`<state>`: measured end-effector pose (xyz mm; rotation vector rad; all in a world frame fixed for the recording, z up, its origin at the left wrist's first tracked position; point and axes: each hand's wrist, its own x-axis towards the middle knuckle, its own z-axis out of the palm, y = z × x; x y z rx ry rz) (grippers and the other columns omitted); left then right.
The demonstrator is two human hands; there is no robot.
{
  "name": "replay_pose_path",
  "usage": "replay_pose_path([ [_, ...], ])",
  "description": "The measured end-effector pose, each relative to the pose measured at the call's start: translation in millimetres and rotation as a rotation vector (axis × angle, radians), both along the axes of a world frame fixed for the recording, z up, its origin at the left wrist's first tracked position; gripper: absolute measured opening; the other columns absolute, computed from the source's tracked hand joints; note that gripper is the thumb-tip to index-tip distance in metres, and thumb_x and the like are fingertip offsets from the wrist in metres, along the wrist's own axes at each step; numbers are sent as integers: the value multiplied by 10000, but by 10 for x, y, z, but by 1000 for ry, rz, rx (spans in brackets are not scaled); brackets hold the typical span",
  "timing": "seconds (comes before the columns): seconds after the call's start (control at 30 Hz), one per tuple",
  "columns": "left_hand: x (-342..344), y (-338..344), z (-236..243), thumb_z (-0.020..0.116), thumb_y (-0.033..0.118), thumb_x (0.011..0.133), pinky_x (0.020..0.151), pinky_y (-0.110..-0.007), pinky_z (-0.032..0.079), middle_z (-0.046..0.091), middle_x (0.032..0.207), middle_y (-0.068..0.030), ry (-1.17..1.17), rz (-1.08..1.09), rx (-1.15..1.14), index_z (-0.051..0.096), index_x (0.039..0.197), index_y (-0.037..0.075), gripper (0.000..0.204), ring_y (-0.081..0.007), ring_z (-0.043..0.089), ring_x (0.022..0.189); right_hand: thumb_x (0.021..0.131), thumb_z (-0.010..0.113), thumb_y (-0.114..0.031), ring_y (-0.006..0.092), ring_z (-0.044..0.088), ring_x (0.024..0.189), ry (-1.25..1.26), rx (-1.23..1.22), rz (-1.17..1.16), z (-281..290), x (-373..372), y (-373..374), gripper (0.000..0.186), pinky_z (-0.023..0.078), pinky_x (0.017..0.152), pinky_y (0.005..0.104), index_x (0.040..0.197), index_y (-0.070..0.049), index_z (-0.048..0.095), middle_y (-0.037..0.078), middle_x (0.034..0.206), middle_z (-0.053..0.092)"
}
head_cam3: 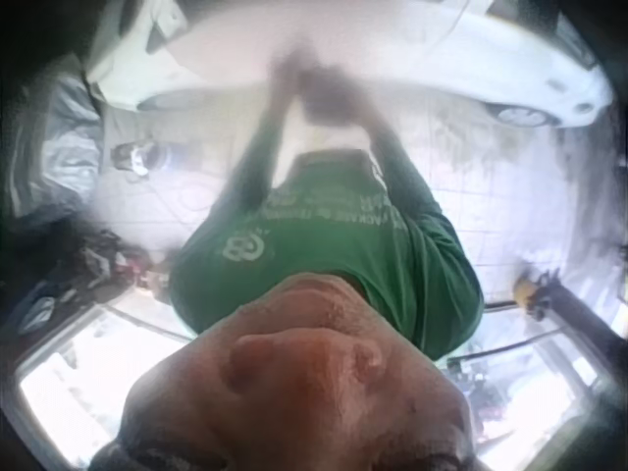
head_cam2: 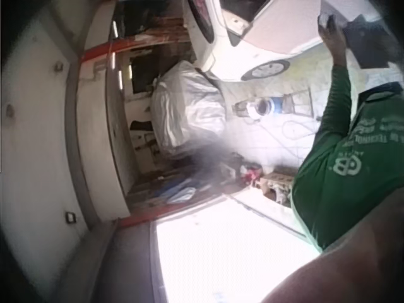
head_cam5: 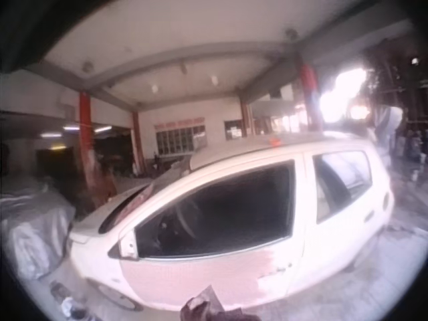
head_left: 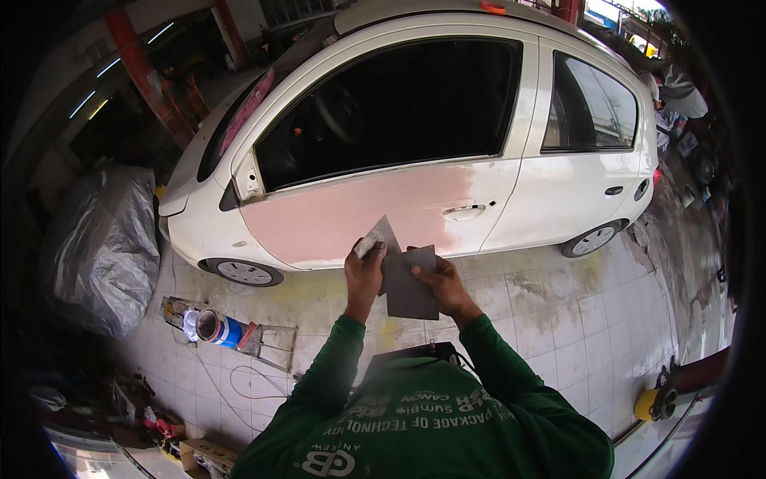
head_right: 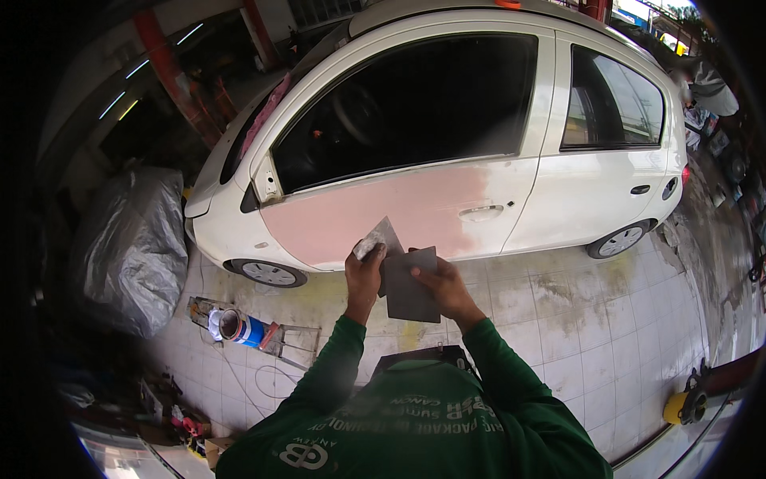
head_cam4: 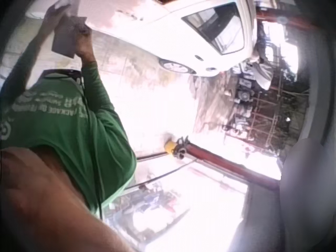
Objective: The person sands the surface of a white car door using two sanding blocks, moving them back and forth across the pink primer area. The person occasionally pauses to wipe the surface with their hand and switches between the two sanding blocks.
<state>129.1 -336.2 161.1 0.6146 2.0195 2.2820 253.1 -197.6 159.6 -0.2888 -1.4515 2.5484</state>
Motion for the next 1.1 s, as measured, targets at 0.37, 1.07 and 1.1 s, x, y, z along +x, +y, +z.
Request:
replay_pose_path([
  [0.37, 894, 164, 173, 639, 71, 872, 737, -472, 520, 633, 895, -166, 589, -146, -420, 606, 1011, 12, 154, -397, 636, 879, 991, 347, -733, 269, 297, 1492, 58, -384, -173, 97, -308, 188, 922, 248, 1203, 379, 1583, -29, 288, 147, 1596, 359],
  [1.07, -608, 63, 309, 420, 649, 1011, 525, -289, 469, 583, 855, -34, -621, -542, 601, 592, 1042, 118, 559, -151, 544, 572, 1029, 601, -277, 211, 666, 997, -95, -488, 164, 490, 80, -454, 445, 556, 823, 355, 1317, 49, 504, 123, 1135, 650],
  [1.1, -555, 147, 197, 390, 635, 1027, 528, -287, 473, 582, 866, -40, -613, -661, 760, 590, 1065, 109, 564, -154, 545, 570, 1028, 601, -269, 201, 674, 967, -108, -533, 159, 419, 39, -516, 421, 560, 802, 343, 1294, 46, 515, 118, 1109, 654],
])
